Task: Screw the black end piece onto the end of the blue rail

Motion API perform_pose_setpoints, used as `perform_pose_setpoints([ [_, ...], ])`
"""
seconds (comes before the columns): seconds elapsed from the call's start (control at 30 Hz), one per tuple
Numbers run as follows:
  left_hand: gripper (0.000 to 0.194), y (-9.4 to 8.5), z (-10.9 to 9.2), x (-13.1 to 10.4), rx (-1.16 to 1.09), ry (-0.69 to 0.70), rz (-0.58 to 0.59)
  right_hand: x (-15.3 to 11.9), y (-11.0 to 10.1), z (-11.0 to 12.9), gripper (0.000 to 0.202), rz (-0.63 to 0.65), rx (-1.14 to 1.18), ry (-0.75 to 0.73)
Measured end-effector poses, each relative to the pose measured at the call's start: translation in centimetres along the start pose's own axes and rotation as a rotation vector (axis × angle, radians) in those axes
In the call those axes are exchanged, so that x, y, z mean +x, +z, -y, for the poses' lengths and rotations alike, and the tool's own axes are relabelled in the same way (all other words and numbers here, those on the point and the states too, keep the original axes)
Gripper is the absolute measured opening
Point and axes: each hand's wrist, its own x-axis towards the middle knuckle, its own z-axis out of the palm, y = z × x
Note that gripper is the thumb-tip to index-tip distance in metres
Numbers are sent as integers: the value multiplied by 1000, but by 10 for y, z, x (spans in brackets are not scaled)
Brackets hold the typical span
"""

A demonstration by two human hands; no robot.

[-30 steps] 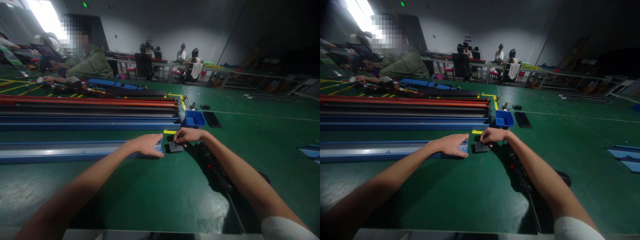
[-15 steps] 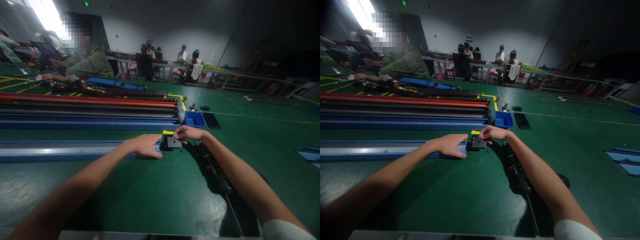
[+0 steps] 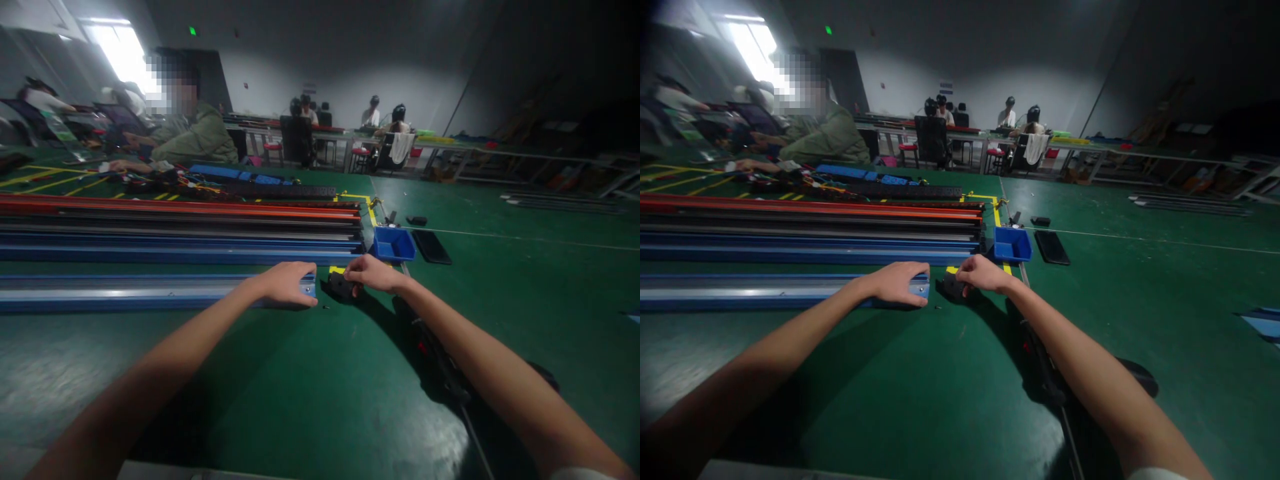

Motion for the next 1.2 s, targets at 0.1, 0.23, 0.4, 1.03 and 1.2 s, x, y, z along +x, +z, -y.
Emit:
perform_pose_setpoints([
  [0.1,66,0,2,0,-43,-5,-9,2,6,-2,13,-54,-14,5],
  [0.23,63,1,0,0,-50,-18,-3,4,13,-3,15,-68,-21,14],
  [0.4,61,1,0,-1,-44,0,-4,5,20,-4,18,-84,-29,4],
  [1.03,72,9,-3,-5,-122,-29,-76,17,53,8,6,-11,-146,-68],
  [1.2,58,5,-8,-6,-113,6,-63,26,68,10,26,75,-121,-44],
])
